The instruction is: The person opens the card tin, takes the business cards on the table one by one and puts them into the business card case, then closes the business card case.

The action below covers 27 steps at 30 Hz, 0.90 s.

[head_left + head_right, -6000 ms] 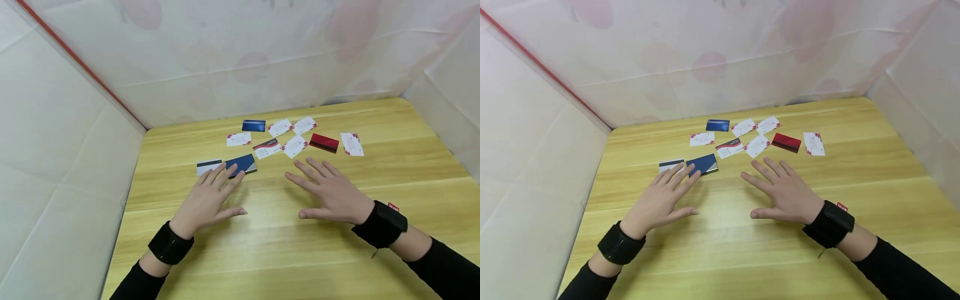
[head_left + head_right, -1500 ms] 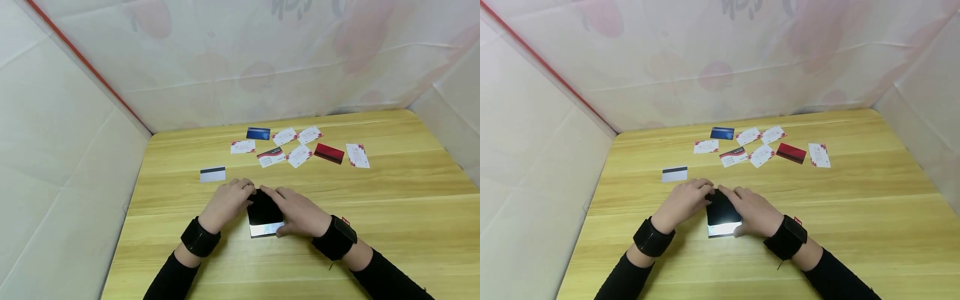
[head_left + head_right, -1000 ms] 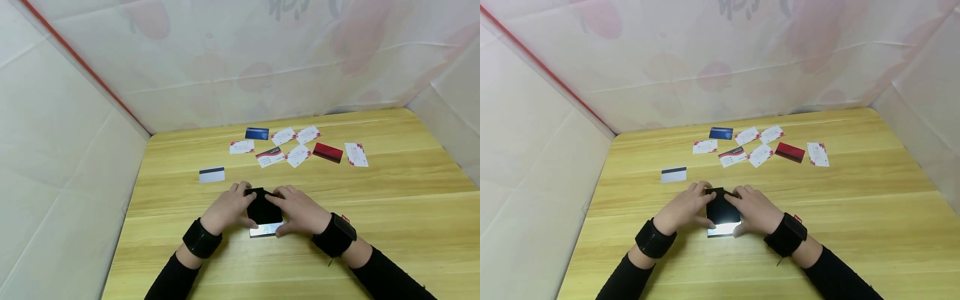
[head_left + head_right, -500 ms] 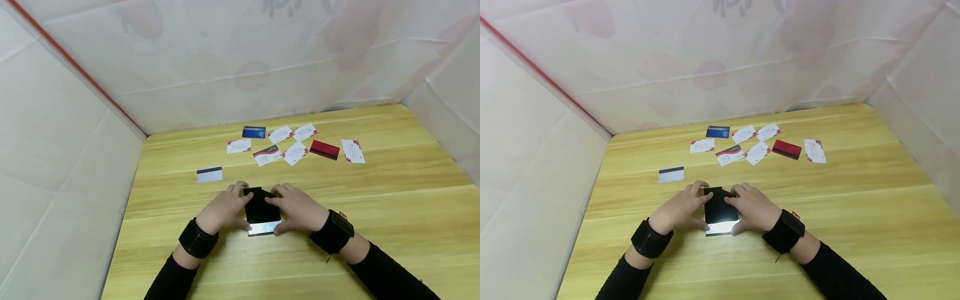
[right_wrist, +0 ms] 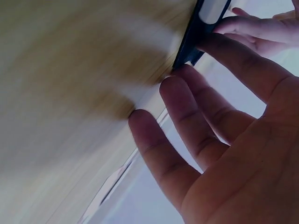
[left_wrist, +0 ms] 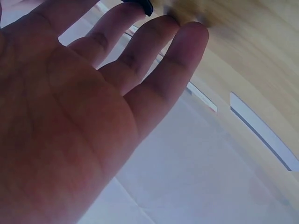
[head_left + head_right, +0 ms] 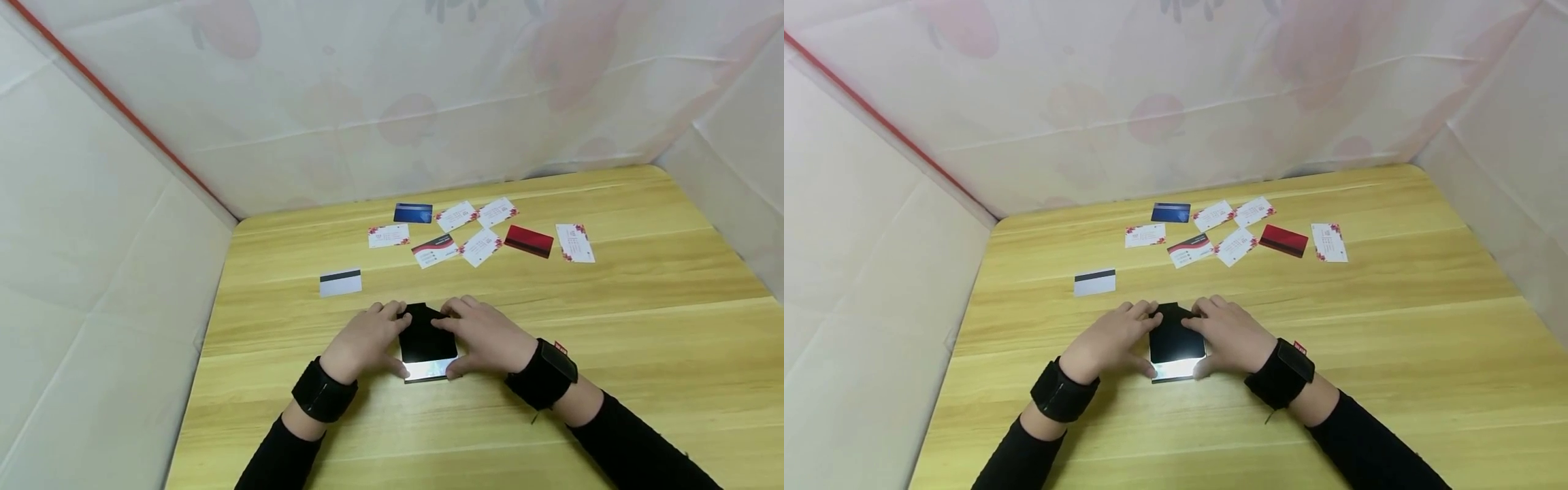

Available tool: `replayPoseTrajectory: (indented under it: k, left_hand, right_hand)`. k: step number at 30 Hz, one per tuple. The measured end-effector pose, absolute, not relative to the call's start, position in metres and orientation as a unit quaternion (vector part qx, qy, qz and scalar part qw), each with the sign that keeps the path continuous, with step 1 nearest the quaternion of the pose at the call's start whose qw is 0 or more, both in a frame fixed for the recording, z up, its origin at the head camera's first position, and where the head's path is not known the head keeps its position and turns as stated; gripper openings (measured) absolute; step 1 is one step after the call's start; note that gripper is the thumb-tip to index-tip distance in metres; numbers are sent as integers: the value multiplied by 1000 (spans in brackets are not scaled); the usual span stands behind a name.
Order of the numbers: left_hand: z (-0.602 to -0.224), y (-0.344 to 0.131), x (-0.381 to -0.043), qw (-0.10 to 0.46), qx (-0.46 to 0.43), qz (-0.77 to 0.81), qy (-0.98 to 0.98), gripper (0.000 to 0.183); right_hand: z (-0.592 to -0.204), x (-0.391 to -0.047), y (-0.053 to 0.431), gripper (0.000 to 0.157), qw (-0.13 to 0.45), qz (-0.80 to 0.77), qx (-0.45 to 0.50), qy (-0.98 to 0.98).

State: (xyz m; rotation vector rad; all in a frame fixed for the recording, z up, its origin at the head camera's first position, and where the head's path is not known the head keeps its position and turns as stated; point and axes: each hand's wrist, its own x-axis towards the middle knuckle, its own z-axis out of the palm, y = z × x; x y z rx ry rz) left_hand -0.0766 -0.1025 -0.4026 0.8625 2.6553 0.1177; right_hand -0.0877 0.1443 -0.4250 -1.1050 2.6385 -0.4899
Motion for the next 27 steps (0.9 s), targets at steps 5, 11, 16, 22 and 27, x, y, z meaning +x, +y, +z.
replayPoseTrajectory:
  k: [5, 11, 16, 22, 27]
  left_hand:
    - [-404, -103, -75, 161, 307, 43, 937, 102]
    - [-403, -102, -74, 157, 307, 38, 938, 105]
    - [-403, -102, -74, 166, 303, 50, 937, 104]
    - [-405, -105, -76, 158, 306, 67, 936, 104]
    - [-407, -105, -77, 159, 309, 76, 935, 102]
  right_hand:
    - [-423, -97, 154, 58, 89, -163, -377, 908]
    - [-422, -125, 187, 45, 26, -141, -314, 939]
    - [-417, -146, 231, 55, 44, -134, -215, 966]
    - [-416, -161, 279, 71, 93, -132, -116, 980]
    - [-417, -165, 304, 81, 138, -125, -79, 979]
